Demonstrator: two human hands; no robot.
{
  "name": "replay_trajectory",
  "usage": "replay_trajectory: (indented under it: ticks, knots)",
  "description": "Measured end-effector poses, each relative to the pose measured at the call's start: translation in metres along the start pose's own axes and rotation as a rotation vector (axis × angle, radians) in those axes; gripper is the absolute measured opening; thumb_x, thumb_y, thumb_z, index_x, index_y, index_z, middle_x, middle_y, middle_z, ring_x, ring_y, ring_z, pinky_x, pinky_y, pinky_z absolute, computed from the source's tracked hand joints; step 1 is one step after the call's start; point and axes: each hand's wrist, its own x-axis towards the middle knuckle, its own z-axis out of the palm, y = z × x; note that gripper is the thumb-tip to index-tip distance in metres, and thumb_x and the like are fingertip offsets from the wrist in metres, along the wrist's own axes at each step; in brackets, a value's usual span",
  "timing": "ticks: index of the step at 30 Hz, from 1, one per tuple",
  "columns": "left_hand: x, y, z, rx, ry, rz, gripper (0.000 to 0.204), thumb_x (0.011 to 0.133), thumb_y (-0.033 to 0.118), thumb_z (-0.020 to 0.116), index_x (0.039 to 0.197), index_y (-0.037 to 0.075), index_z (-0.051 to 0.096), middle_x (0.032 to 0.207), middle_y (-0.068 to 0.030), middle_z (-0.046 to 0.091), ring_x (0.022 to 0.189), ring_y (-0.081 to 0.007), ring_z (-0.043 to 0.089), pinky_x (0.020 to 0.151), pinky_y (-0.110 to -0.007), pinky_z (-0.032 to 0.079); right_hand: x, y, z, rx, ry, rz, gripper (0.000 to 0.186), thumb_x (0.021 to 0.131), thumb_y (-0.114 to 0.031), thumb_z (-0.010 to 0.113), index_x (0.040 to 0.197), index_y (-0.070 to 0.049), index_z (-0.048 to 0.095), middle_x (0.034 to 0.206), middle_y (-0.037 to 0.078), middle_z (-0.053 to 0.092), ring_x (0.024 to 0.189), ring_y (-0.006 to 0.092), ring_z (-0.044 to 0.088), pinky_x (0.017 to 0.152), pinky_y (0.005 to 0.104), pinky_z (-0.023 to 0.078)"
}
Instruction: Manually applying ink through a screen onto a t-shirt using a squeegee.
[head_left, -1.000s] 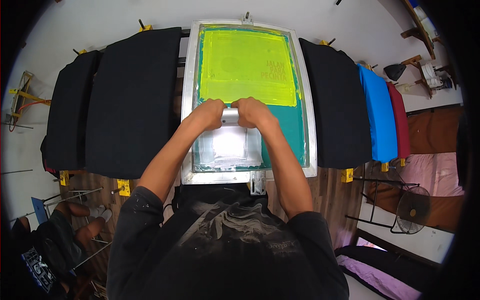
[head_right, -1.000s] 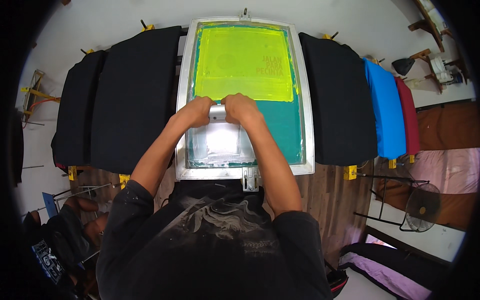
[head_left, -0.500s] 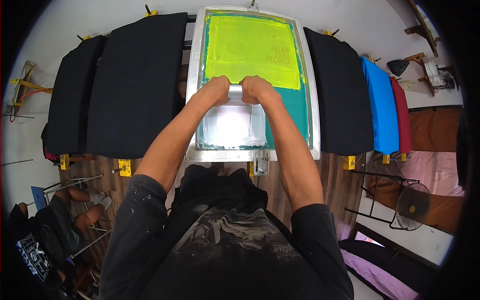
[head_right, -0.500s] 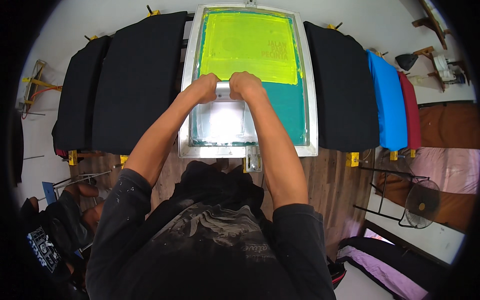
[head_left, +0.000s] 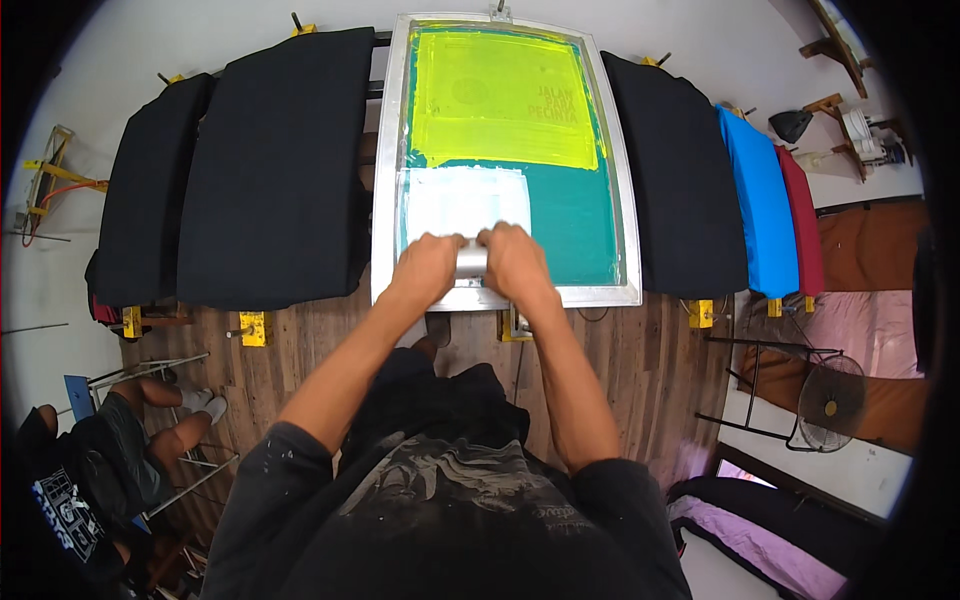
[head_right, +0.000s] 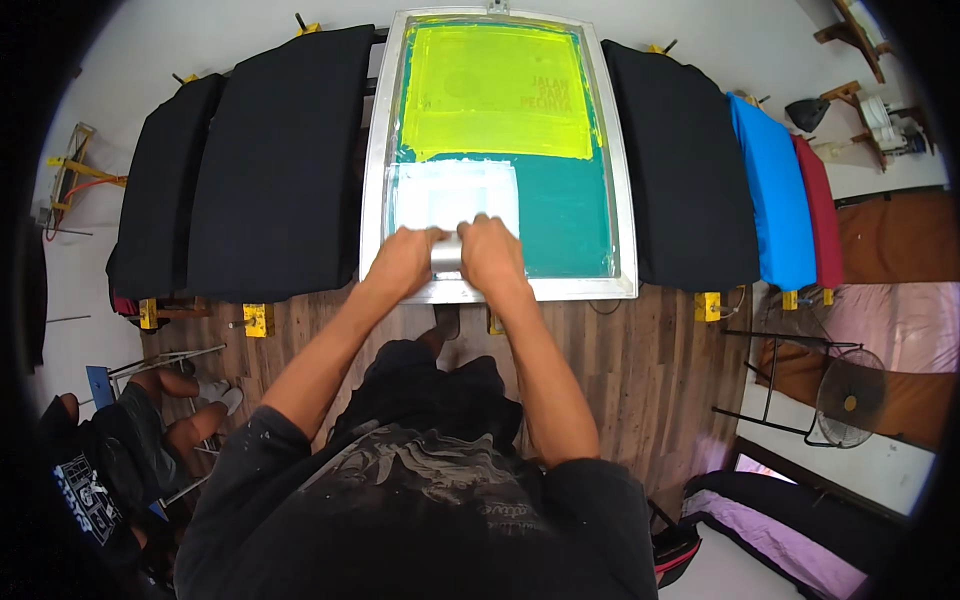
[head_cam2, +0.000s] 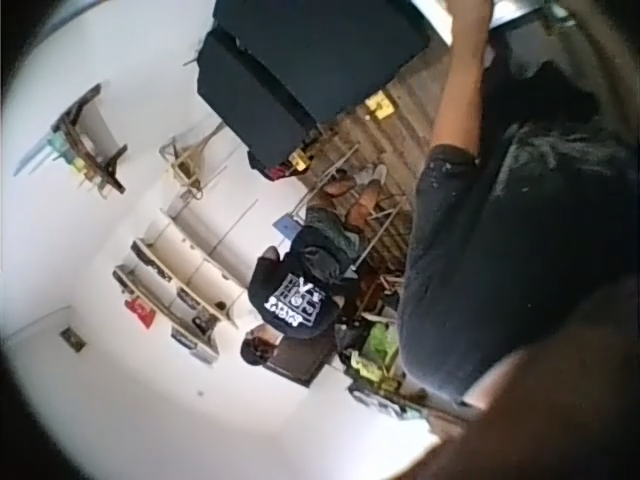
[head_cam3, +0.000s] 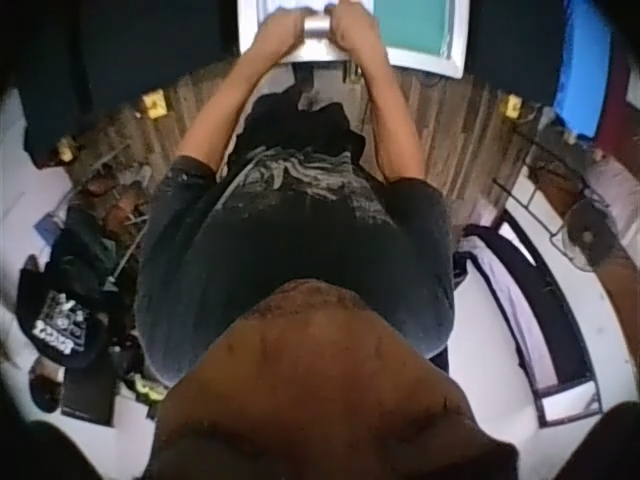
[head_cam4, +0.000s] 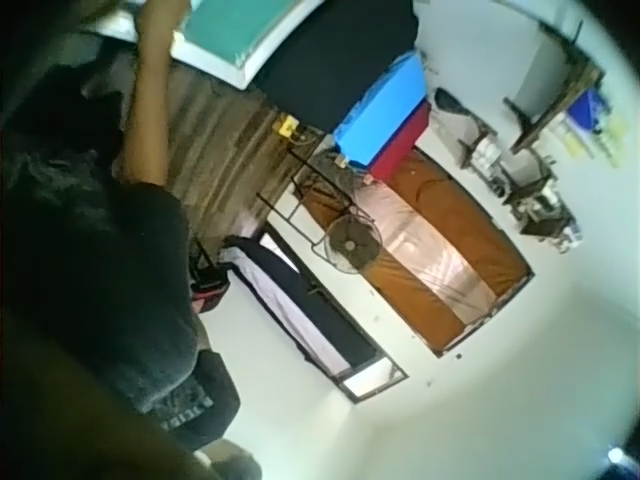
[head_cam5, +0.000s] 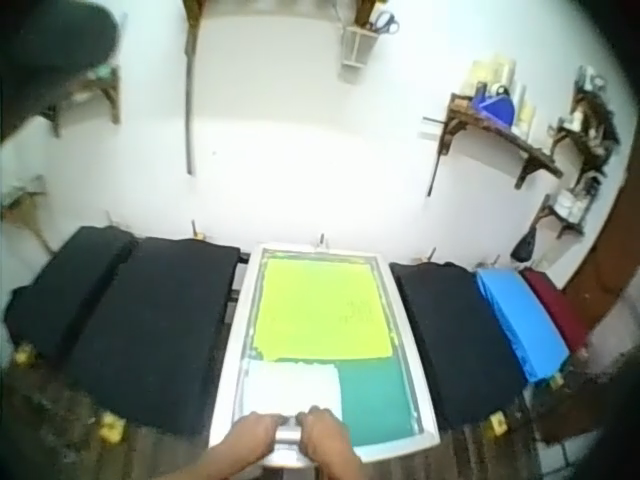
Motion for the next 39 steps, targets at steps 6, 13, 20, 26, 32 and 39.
replay_trajectory:
  ticks: [6, 13, 20, 26, 32, 39]
  knots:
    - [-0.025, 0.012, -0.011, -0.105, -0.076, 0.044, 0.031, 0.07, -0.007, 0.064, 0.099, 0.002, 0.073, 0.083, -0.0247, 0.07, 0.08, -0.0399, 0.07, 0.076, -0.046, 0.057, -0.028, -0.01, -0.008, 0.032, -0.078, 0.009, 0.026, 0.068, 0.001, 0.069, 0.093, -0.004, 0.073, 0.09, 0.018, 0.066, 0.089, 0.037, 0.065, 0.081, 0.0443, 0.054]
    - [0.04, 0.001, -0.053, -0.042, -0.445, -0.048, 0.025, 0.071, 0.0, 0.065, 0.095, 0.0, 0.073, 0.09, -0.0243, 0.071, 0.088, -0.038, 0.07, 0.081, -0.043, 0.056, 0.034, 0.005, -0.045, 0.026, -0.375, -0.047, 0.029, 0.064, -0.003, 0.067, 0.093, -0.006, 0.073, 0.087, 0.02, 0.071, 0.083, 0.0369, 0.069, 0.076, 0.0446, 0.056]
    - [0.063, -0.004, -0.049, -0.132, -0.191, -0.022, 0.036, 0.069, -0.008, 0.06, 0.1, 0.003, 0.073, 0.088, -0.0217, 0.071, 0.085, -0.0387, 0.069, 0.081, -0.044, 0.055, 0.062, 0.008, -0.051, 0.026, -0.249, 0.022, 0.029, 0.068, 0.0, 0.064, 0.096, -0.007, 0.071, 0.09, 0.018, 0.071, 0.088, 0.0364, 0.068, 0.077, 0.0459, 0.055]
    - [0.037, 0.001, -0.03, -0.19, -0.001, -0.024, 0.043, 0.075, -0.012, 0.055, 0.112, 0.004, 0.069, 0.106, -0.0202, 0.068, 0.101, -0.038, 0.065, 0.089, -0.045, 0.052, 0.036, 0.012, -0.026, 0.031, -0.07, -0.034, 0.032, 0.072, 0.0, 0.064, 0.103, -0.007, 0.068, 0.101, 0.015, 0.065, 0.096, 0.0365, 0.063, 0.081, 0.044, 0.053]
    - [-0.016, 0.0, 0.002, -0.087, 0.075, 0.138, 0.053, 0.074, -0.013, 0.056, 0.125, 0.002, 0.058, 0.125, -0.0221, 0.057, 0.113, -0.0417, 0.059, 0.092, -0.046, 0.051, -0.022, 0.003, 0.012, 0.049, 0.132, -0.122, 0.049, 0.067, 0.009, 0.063, 0.115, -0.003, 0.06, 0.116, 0.017, 0.057, 0.105, 0.0367, 0.056, 0.079, 0.0441, 0.051]
    - [-0.04, 0.02, -0.022, -0.137, -0.084, 0.054, 0.049, 0.075, -0.01, 0.057, 0.122, 0.002, 0.061, 0.126, -0.0213, 0.06, 0.107, -0.0408, 0.063, 0.092, -0.047, 0.052, -0.044, -0.005, -0.014, 0.123, -0.06, -0.121, 0.043, 0.068, 0.007, 0.064, 0.11, -0.001, 0.061, 0.112, 0.018, 0.059, 0.104, 0.0371, 0.057, 0.081, 0.0463, 0.05]
